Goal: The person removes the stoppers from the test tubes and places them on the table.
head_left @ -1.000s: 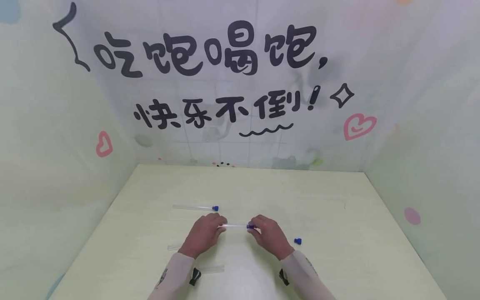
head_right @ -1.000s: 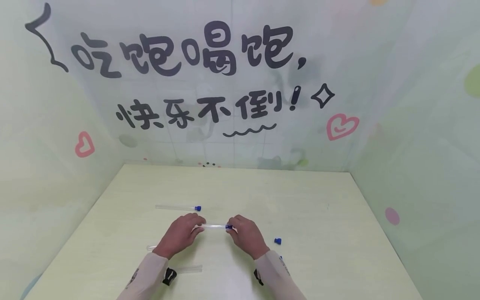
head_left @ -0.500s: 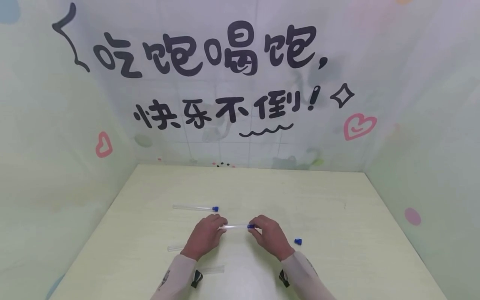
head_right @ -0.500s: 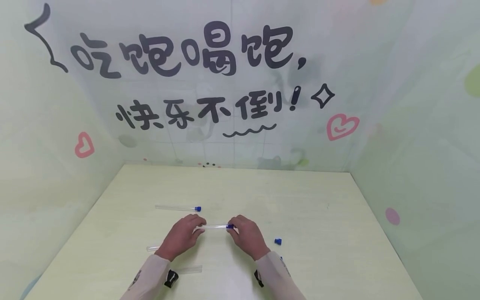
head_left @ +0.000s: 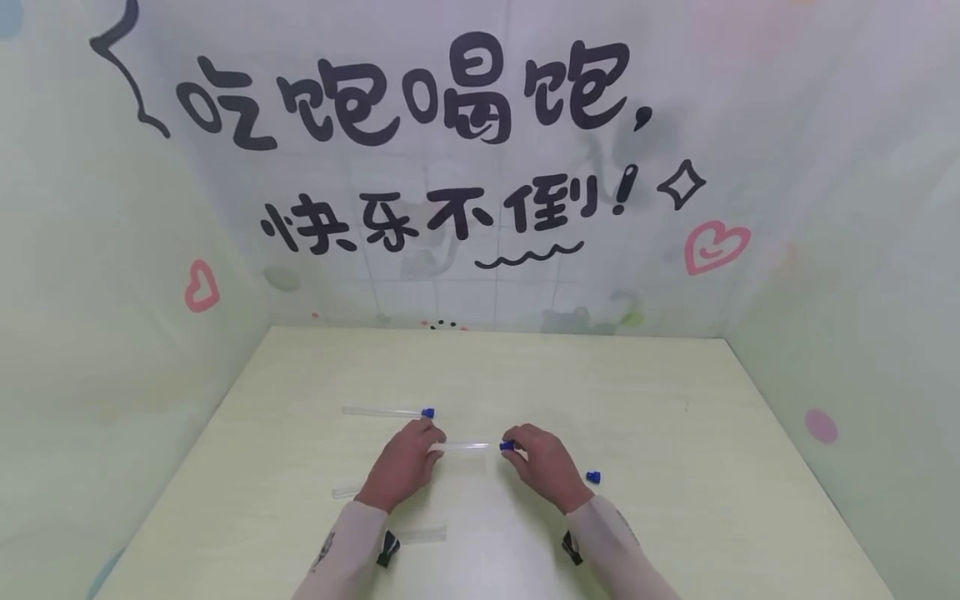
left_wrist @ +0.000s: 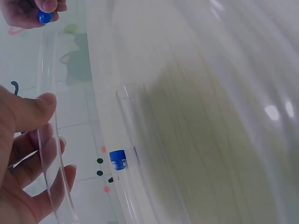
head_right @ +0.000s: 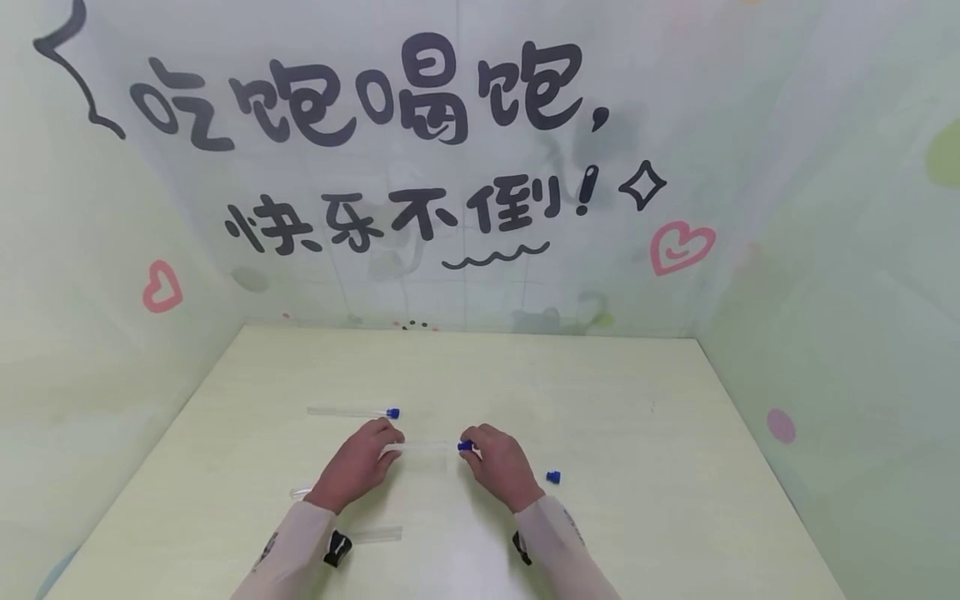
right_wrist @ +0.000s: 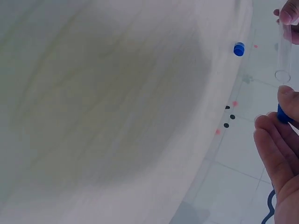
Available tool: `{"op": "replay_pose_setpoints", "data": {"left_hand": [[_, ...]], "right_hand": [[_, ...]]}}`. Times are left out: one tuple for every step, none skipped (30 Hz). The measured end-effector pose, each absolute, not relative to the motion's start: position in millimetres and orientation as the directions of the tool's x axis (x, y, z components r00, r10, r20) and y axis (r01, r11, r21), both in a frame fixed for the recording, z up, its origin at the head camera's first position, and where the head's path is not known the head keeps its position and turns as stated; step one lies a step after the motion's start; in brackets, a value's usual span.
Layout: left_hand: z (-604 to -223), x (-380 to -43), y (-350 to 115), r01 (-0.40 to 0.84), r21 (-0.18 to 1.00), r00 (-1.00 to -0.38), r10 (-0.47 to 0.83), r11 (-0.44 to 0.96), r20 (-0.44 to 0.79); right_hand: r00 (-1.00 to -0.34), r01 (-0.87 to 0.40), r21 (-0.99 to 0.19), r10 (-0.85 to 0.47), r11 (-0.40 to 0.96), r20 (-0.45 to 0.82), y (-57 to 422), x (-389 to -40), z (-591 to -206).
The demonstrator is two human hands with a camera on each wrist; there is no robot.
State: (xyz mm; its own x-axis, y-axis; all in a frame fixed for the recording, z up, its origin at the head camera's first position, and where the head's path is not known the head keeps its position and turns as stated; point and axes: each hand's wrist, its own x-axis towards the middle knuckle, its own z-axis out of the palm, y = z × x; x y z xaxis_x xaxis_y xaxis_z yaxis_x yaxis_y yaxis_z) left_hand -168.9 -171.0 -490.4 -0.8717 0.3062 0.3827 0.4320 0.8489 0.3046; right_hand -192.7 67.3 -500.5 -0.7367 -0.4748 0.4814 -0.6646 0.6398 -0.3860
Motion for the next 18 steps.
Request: {"op": "replay_pose_setpoints", "data": {"left_hand": [[-489.0, -170.2, -172.1, 0.424, 0.302, -0.875, 0.301, 0.854, 0.378], [-487.2, -171.4, -173.1, 0.418, 0.303, -0.879, 0.296, 0.856, 0.375], [-485.9, -172.5, -174.4, 0.409, 0.299, -0.883, 0.291, 0.862, 0.369], [-484.7, -173.5, -175.8, 0.402, 0.292, -0.886, 0.287, 0.868, 0.365], [-483.9, -174.4, -177.4, 0.395, 0.285, -0.888, 0.284, 0.874, 0.361], [-482.9, -175.3, -179.1, 0.393, 0.275, -0.888, 0.283, 0.878, 0.362], [-482.2, -176.0, -181.0, 0.391, 0.26, -0.887, 0.285, 0.883, 0.364], [-481.2, -176.6, -183.0, 0.392, 0.249, -0.884, 0.288, 0.886, 0.367], [-480.1, -176.9, -185.1, 0.395, 0.231, -0.881, 0.294, 0.889, 0.372], [-479.7, -178.0, -186.1, 0.397, 0.224, -0.878, 0.297, 0.89, 0.375], [-479.4, -178.9, -187.2, 0.396, 0.218, -0.877, 0.298, 0.892, 0.376], [-479.5, -179.6, -188.5, 0.393, 0.213, -0.879, 0.297, 0.894, 0.374], [-479.6, -180.1, -189.8, 0.383, 0.214, -0.884, 0.29, 0.899, 0.366], [-479.9, -180.5, -191.1, 0.372, 0.22, -0.891, 0.281, 0.902, 0.356], [-480.8, -180.9, -192.4, 0.36, 0.223, -0.899, 0.272, 0.906, 0.344], [-481.9, -181.5, -193.7, 0.345, 0.23, -0.907, 0.26, 0.91, 0.33], [-482.5, -181.9, -194.8, 0.333, 0.232, -0.914, 0.252, 0.914, 0.317], [-483.1, -182.4, -195.8, 0.323, 0.233, -0.92, 0.246, 0.917, 0.305]], "right_hand": [[-0.733, -0.667, -0.381, -0.472, 0.64, 0.49, 68.3, -194.0, -499.1], [-0.729, -0.669, -0.376, -0.47, 0.641, 0.497, 69.5, -195.1, -497.8], [-0.727, -0.67, -0.37, -0.469, 0.644, 0.502, 71.0, -196.0, -496.7], [-0.727, -0.669, -0.366, -0.466, 0.647, 0.504, 72.7, -196.7, -495.5], [-0.728, -0.666, -0.362, -0.463, 0.652, 0.505, 74.5, -197.3, -494.7], [-0.729, -0.663, -0.358, -0.459, 0.657, 0.507, 76.6, -197.9, -494.1], [-0.732, -0.657, -0.354, -0.453, 0.665, 0.508, 78.7, -198.3, -493.6], [-0.737, -0.65, -0.35, -0.447, 0.674, 0.508, 80.9, -198.9, -493.3], [-0.742, -0.641, -0.347, -0.438, 0.684, 0.508, 83.0, -199.6, -493.4], [-0.749, -0.63, -0.344, -0.427, 0.696, 0.507, 86.3, -200.6, -493.4], [-0.755, -0.62, -0.343, -0.416, 0.706, 0.507, 89.3, -201.5, -493.6], [-0.762, -0.608, -0.343, -0.406, 0.716, 0.504, 92.3, -202.4, -493.9], [-0.771, -0.597, -0.347, -0.397, 0.724, 0.498, 95.2, -203.3, -494.3], [-0.78, -0.584, -0.348, -0.388, 0.733, 0.492, 97.9, -204.4, -495.2], [-0.787, -0.573, -0.349, -0.379, 0.742, 0.487, 100.6, -205.5, -496.0], [-0.795, -0.561, -0.351, -0.371, 0.749, 0.48, 103.3, -206.3, -496.6], [-0.803, -0.549, -0.353, -0.361, 0.757, 0.474, 106.3, -207.2, -497.2], [-0.809, -0.538, -0.352, -0.352, 0.766, 0.47, 109.3, -208.2, -498.0]]}}
